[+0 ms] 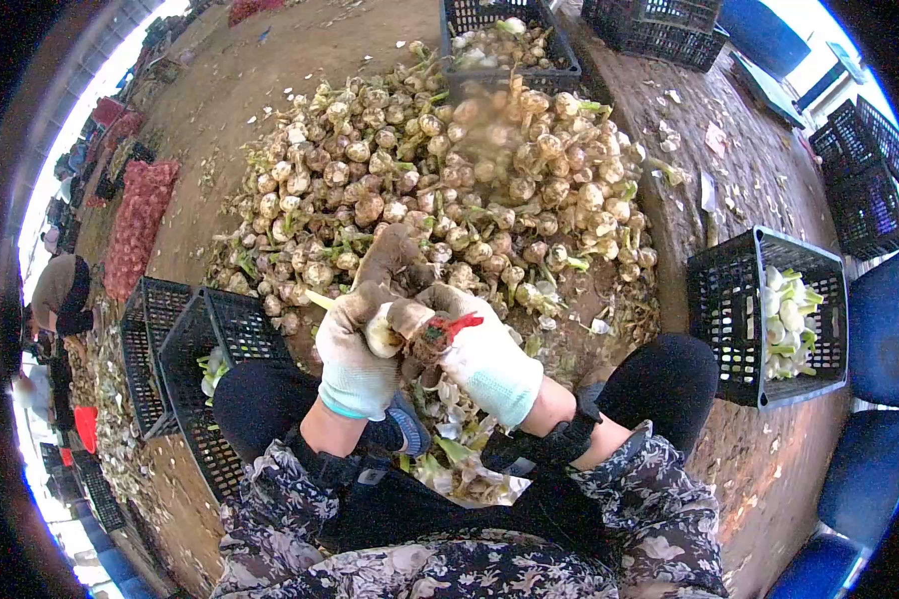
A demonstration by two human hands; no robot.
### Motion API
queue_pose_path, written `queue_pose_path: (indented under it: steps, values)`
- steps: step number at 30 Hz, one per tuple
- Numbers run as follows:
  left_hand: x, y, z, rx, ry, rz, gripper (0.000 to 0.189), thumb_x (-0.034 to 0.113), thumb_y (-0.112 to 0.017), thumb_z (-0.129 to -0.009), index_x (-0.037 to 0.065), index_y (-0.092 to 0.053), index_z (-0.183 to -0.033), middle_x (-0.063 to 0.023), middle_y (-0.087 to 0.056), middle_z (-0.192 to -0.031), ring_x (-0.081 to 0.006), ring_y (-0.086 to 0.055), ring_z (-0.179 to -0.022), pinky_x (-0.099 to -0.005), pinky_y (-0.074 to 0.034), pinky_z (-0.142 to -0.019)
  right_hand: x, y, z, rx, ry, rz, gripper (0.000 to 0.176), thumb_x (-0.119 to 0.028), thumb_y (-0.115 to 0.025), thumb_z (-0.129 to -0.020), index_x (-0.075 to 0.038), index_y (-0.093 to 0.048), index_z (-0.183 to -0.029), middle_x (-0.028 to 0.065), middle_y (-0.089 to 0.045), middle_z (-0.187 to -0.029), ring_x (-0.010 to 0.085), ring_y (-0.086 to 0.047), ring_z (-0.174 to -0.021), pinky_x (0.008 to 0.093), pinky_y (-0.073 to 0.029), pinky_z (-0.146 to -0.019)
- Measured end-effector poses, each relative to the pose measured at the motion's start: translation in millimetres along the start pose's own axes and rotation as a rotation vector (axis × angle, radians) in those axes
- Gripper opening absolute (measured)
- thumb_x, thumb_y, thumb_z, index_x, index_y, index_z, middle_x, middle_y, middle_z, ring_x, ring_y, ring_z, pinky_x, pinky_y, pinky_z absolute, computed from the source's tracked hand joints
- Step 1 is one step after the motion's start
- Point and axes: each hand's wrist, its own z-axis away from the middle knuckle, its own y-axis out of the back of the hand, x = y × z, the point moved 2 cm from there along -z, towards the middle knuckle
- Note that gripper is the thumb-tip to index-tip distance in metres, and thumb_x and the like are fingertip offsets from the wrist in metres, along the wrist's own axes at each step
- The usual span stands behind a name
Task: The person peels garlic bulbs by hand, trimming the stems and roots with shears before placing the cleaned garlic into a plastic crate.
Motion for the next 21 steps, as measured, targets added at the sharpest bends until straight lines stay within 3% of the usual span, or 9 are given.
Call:
queue_pose_path:
  steps: [5, 6, 7, 8, 9, 14, 19, 20, 21]
  values:
    - [-5.9, 8.0, -2.8, 0.150, 0.050, 0.170, 0.046, 0.016, -0.038, -0.086, 0.006, -0.038, -0.131, -0.0054, -0.058, -0.104, -0.0150, -0.059, -0.081, -0.0273, -0.049, -0.070, 13.8, 16.6, -11.1, 0.094, 0.092, 0.121, 0.035, -0.027, -0.061, -0.082, 0.001, -0.053, -0.102, 0.0024, -0.057, -0.087, 0.0073, -0.050, -0.078, 0.0250, -0.045, -0.064]
    - [-11.9, 26.8, -2.7, 0.160, -0.040, -0.166, 0.046, 0.017, -0.039, -0.086, 0.007, -0.039, -0.130, -0.0053, -0.058, -0.102, -0.0141, -0.058, -0.080, -0.0273, -0.049, -0.070, 15.9, 16.8, -12.0, 0.093, 0.174, -0.005, 0.036, -0.022, -0.062, -0.081, 0.001, -0.051, -0.105, 0.0057, -0.057, -0.094, 0.0082, -0.050, -0.083, 0.0242, -0.045, -0.070]
    - [-13.5, 33.1, -5.6, 0.154, -0.148, -0.495, 0.046, 0.018, -0.041, -0.086, 0.007, -0.041, -0.130, -0.0053, -0.058, -0.099, -0.0132, -0.058, -0.079, -0.0272, -0.049, -0.071, 4.1, 13.3, -4.2, 0.083, 0.334, 0.106, 0.037, -0.017, -0.061, -0.081, 0.002, -0.049, -0.111, 0.0066, -0.056, -0.099, 0.0091, -0.051, -0.086, 0.0229, -0.044, -0.076]
    - [-8.8, 12.5, -2.4, 0.162, 0.050, 0.042, 0.044, 0.027, -0.041, -0.089, 0.005, -0.041, -0.127, -0.0086, -0.057, -0.105, -0.0205, -0.058, -0.089, -0.0318, -0.050, -0.077, -2.4, 9.4, -1.0, 0.116, 0.501, 0.428, 0.038, -0.015, -0.061, -0.082, 0.002, -0.048, -0.113, 0.0055, -0.055, -0.100, 0.0095, -0.051, -0.086, 0.0227, -0.044, -0.077]
    - [-21.3, 25.3, -1.2, 0.310, 0.197, 0.001, 0.047, 0.034, -0.039, -0.091, 0.005, -0.039, -0.128, -0.0082, -0.057, -0.104, -0.0181, -0.058, -0.086, -0.0302, -0.050, -0.073, -3.9, 2.9, 1.3, 0.153, 0.656, 0.759, 0.039, -0.014, -0.060, -0.082, 0.002, -0.047, -0.115, 0.0044, -0.055, -0.101, 0.0100, -0.052, -0.086, 0.0224, -0.043, -0.078]
    - [-7.8, 25.2, -4.6, 0.328, -0.136, -0.344, 0.051, 0.041, -0.038, -0.091, 0.005, -0.039, -0.128, -0.0076, -0.051, -0.112, -0.0161, -0.052, -0.097, -0.0330, -0.043, -0.085, 54.1, 34.2, -33.9, 0.084, 0.057, -0.021, 0.034, -0.023, -0.059, -0.084, -0.003, -0.051, -0.110, 0.0026, -0.057, -0.082, 0.0135, -0.056, -0.075, 0.0287, -0.047, -0.069]
    - [29.0, 50.7, -2.0, 0.670, -0.320, -0.162, 0.048, 0.031, -0.058, -0.083, 0.006, -0.047, -0.123, -0.0023, -0.051, -0.113, -0.0163, -0.049, -0.094, -0.0329, -0.039, -0.082, -22.2, 93.5, -69.7, 0.213, 0.540, 1.920, 0.026, -0.008, -0.059, -0.071, -0.004, -0.058, -0.096, 0.0076, -0.059, -0.067, 0.0218, -0.060, -0.061, 0.0331, -0.051, -0.057]
    - [29.8, 52.6, 0.5, 0.714, -0.312, -0.164, 0.044, 0.029, -0.058, -0.083, 0.006, -0.050, -0.120, -0.0028, -0.053, -0.110, -0.0158, -0.049, -0.094, -0.0343, -0.039, -0.082, -15.8, 155.4, -118.0, 0.553, 0.165, 2.071, 0.028, -0.005, -0.053, -0.076, -0.002, -0.055, -0.104, 0.0068, -0.058, -0.065, 0.0192, -0.058, -0.061, 0.0320, -0.050, -0.057]
    - [28.7, 56.5, 1.5, 0.720, -0.389, -0.174, 0.042, 0.028, -0.057, -0.084, 0.006, -0.051, -0.120, -0.0031, -0.054, -0.109, -0.0157, -0.050, -0.094, -0.0344, -0.039, -0.083, -77.9, 102.3, -96.7, 0.430, 0.312, 2.103, 0.024, -0.008, -0.049, -0.080, -0.004, -0.057, -0.102, 0.0042, -0.057, -0.062, 0.0161, -0.057, -0.062, 0.0315, -0.048, -0.059]
